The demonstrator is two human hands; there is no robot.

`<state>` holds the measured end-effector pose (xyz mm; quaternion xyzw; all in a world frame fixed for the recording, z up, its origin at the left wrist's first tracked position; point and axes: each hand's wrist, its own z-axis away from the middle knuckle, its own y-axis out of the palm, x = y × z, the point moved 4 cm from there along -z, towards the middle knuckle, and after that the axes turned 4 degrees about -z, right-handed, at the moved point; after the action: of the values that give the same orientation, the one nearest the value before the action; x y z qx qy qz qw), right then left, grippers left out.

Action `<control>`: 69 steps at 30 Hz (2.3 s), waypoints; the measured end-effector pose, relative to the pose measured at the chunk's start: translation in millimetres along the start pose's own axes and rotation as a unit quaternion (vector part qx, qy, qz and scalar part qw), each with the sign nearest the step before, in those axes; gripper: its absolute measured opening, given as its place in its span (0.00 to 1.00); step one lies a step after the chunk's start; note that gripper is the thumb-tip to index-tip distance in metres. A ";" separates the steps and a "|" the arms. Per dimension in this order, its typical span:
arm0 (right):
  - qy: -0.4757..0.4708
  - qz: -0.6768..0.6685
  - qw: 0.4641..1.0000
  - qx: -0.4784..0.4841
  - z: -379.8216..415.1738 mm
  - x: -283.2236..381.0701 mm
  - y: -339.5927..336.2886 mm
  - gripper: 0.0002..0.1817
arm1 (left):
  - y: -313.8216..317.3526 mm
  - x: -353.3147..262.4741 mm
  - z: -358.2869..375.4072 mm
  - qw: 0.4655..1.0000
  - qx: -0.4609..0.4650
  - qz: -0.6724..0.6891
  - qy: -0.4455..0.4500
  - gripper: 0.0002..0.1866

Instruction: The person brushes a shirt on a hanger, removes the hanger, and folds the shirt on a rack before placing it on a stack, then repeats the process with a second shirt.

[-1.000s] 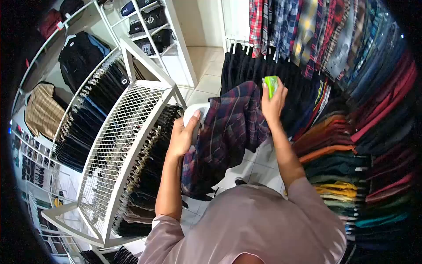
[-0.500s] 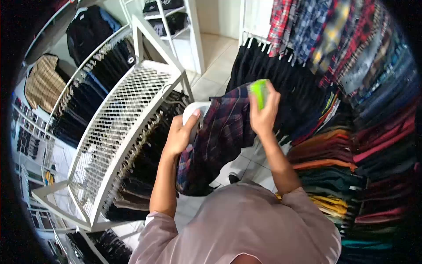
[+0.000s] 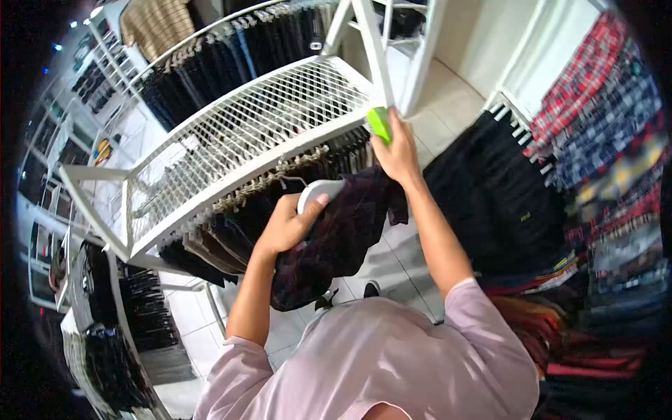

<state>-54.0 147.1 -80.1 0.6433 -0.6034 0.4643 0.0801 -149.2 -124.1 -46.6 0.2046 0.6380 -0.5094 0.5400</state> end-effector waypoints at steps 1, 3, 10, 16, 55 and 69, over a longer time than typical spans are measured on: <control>-0.050 -0.008 0.999 0.012 -20.6 0.9 23.2 0.40 | -2.2 -2.8 4.0 1.000 -0.008 -0.011 0.010 0.25; -0.051 0.066 0.996 0.012 -62.5 -15.6 69.3 0.39 | -1.9 6.7 9.3 0.998 -0.008 -0.013 0.055 0.21; -0.033 0.132 0.984 0.117 -138.6 -61.6 134.8 0.34 | -9.5 -2.0 35.5 0.992 -0.020 -0.089 0.093 0.17; -0.096 0.025 0.990 0.105 -65.2 -5.1 64.4 0.33 | -16.5 -1.9 28.6 0.996 0.018 -0.048 0.076 0.16; -0.025 0.120 0.973 -0.195 139.3 127.6 -99.0 0.19 | 11.2 -57.5 -31.9 0.943 -0.012 -0.053 0.327 0.26; -0.316 0.211 0.919 -0.101 47.0 174.9 -56.1 0.26 | -179.1 -39.2 91.5 0.946 -0.019 -0.277 0.169 0.28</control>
<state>-10.6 7.6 40.9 0.6027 -0.7630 0.1794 -0.1498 -237.5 -263.6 74.7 0.0925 0.7610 -0.5847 0.2654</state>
